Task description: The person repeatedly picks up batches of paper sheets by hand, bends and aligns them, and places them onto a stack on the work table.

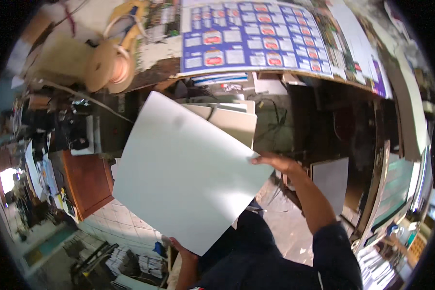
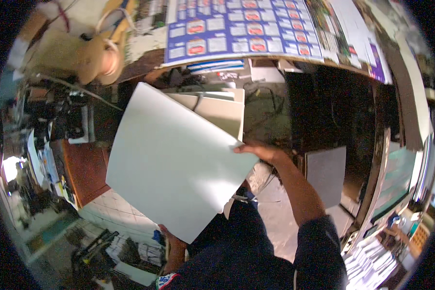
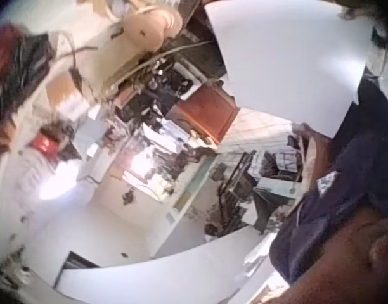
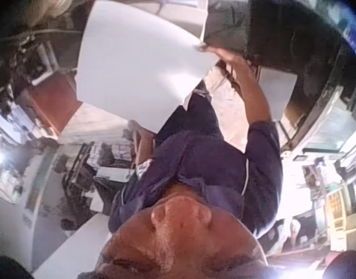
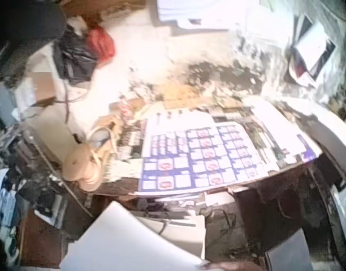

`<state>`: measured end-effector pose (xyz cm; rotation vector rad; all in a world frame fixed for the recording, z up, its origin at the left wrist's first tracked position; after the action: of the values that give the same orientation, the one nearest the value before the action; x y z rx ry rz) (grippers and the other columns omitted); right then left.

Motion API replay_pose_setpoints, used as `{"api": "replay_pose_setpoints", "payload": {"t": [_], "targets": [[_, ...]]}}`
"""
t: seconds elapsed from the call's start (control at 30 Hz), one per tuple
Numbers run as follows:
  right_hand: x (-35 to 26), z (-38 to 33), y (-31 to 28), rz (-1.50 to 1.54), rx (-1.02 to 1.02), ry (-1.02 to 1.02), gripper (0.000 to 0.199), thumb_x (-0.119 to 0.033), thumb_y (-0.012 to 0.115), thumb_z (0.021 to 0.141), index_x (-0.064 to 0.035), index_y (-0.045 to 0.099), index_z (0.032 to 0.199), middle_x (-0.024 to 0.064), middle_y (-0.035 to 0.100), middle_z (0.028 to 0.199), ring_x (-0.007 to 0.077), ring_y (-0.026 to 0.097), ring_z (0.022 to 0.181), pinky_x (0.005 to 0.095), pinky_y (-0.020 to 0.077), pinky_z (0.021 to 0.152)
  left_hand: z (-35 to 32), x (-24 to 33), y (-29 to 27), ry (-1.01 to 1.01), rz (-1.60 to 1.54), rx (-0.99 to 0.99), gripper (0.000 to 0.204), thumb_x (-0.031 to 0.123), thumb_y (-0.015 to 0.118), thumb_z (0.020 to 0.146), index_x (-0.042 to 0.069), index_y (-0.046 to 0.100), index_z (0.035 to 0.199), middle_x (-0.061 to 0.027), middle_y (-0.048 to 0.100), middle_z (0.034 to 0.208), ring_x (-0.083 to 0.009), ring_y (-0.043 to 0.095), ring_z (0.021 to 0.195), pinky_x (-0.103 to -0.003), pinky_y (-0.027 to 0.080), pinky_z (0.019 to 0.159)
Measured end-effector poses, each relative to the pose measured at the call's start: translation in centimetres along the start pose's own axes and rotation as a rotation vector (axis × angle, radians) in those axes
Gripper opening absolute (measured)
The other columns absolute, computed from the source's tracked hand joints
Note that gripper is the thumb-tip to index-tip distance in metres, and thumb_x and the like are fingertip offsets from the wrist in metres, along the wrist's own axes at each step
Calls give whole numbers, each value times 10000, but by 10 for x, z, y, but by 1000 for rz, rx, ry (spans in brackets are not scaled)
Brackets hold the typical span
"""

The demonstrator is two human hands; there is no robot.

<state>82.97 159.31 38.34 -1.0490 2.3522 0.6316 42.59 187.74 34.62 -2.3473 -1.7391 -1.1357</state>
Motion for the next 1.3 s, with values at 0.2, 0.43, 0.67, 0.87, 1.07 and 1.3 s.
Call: {"api": "replay_pose_setpoints", "payload": {"t": [0.2,0.43,0.67,0.87,1.07,1.3], "targets": [[138,-15,70,127,220,68,858,-601,596,841,6,432,1426,219,445,1457,341,389,1371,469,273,1150,20,68,-29,5,132,-102,915,725,485,859,87,299,1489,-166,442,1381,-362,448,1247,-544,419,992],[238,-27,214,971,396,-203,420,-320,675,806,-67,585,1128,65,624,1118,227,588,1083,372,487,915,94,162,-53,-200,373,-103,741,574,537,918,25,430,1405,-143,554,1286,-289,557,1144,-410,465,973],[205,-2,262,1067,484,-504,563,-432,673,804,-68,540,1213,84,576,1187,241,576,1100,412,502,898,185,215,-16,-204,630,-289,821,667,541,883,-19,517,1334,-123,584,1256,-240,569,1126,-354,465,941],[190,-28,270,1033,599,-278,618,-506,691,806,-94,558,1247,41,602,1146,214,575,1054,423,492,862,163,246,-51,365,1382,-118,695,536,588,913,-8,500,1336,-167,542,1314,-263,506,1235,-410,446,983],[167,-63,287,18,1151,-46,379,-250,756,799,20,696,1059,114,728,916,161,677,796,315,532,751,87,245,-63,541,1451,-219,453,285,743,833,-4,622,1159,-163,669,1038,-288,679,876,-404,539,767],[161,-55,298,-234,1361,18,379,-156,792,711,59,689,1007,115,716,830,149,669,767,321,535,722,62,235,-28,669,1585,-88,287,193,767,752,14,684,961,-146,697,855,-268,694,827,-375,541,720]]}}
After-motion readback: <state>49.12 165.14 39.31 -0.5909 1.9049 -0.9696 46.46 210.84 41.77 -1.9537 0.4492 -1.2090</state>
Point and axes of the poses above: each hand's wrist, its own z-axis towards the middle knuckle, its own y-axis out of the palm, x = y × z, the point moved 1 cm from there along z, towards the middle knuckle
